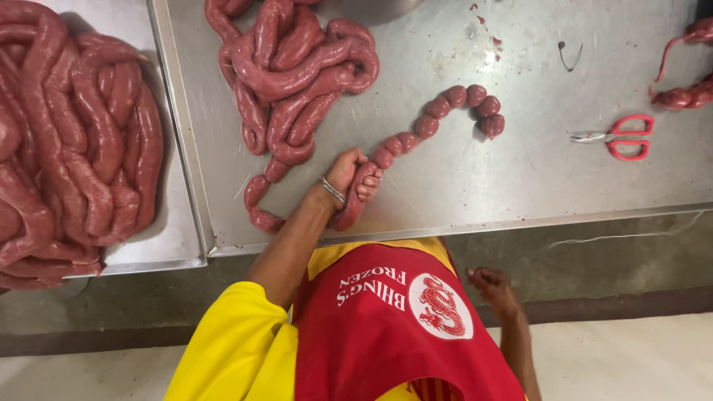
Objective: The person prepares sausage links by hand by twisting long filled casings into segments and tying them with string.
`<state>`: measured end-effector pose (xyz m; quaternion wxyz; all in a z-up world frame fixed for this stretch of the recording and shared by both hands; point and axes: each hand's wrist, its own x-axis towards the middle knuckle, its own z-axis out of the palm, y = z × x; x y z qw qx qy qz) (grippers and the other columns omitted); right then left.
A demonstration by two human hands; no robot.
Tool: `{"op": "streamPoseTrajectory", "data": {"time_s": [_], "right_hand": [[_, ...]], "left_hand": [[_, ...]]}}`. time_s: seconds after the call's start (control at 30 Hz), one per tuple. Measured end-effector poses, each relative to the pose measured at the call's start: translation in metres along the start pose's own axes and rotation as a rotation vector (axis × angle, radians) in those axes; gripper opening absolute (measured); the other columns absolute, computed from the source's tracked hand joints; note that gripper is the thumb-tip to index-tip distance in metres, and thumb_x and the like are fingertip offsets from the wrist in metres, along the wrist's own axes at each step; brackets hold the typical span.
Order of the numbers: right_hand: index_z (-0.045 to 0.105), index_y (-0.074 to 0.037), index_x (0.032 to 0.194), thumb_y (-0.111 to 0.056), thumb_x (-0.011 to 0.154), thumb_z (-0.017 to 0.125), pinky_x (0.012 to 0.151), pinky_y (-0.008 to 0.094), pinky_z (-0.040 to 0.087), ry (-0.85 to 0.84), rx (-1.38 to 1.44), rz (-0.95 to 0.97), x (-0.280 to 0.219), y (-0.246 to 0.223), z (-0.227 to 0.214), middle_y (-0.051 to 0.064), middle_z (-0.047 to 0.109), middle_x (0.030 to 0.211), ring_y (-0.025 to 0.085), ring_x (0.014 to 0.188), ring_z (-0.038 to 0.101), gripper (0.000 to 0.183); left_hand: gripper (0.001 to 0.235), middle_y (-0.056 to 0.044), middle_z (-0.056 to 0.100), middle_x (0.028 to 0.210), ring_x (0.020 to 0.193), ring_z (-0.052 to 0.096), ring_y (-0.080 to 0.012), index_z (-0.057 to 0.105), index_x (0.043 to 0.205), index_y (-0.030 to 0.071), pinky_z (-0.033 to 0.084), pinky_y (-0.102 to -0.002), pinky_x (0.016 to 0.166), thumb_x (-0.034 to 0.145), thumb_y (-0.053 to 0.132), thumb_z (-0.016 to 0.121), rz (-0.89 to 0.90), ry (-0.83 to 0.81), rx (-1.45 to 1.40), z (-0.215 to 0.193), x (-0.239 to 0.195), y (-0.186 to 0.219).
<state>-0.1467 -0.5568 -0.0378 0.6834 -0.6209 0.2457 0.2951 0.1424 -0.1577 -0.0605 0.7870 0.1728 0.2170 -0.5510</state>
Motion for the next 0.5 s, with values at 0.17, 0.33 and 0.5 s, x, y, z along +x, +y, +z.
{"op": "streamPoseTrajectory", "data": {"time_s": [0.17,0.33,0.5], "right_hand": [[0.073,-0.009,0.097,-0.036,0.097,0.068,0.058,0.027,0.037,0.428,-0.144,0.147,-0.007,-0.024,-0.026,-0.006,0.061,0.076,0.007,0.066,0.045,0.028],[0.073,-0.015,0.135,-0.03,0.102,0.062,0.058,0.038,0.035,0.456,-0.571,-0.005,0.033,-0.154,-0.034,0.004,0.054,0.075,0.015,0.067,0.045,0.038],[0.049,0.0,0.141,-0.03,0.063,0.098,0.086,0.052,0.055,0.385,-1.446,-0.27,0.194,-0.259,0.002,0.038,0.059,0.116,0.054,0.102,0.063,0.098]], "left_hand": [[0.054,-0.008,0.067,0.099,0.083,0.065,-0.017,0.059,0.125,0.006,0.056,-0.033,0.069,0.091,0.047,0.055,0.255,0.354,0.282,0.034,-0.039,-0.001],[0.082,-0.031,0.055,0.131,0.116,0.058,-0.0399,0.036,0.145,-0.015,0.051,-0.05,0.093,0.087,0.023,0.081,1.11,0.623,1.429,0.033,-0.043,-0.066],[0.05,-0.014,0.071,0.087,0.075,0.071,-0.0251,0.054,0.132,-0.001,0.057,-0.043,0.072,0.096,0.028,0.072,0.866,0.872,1.162,0.006,-0.028,-0.085]]}}
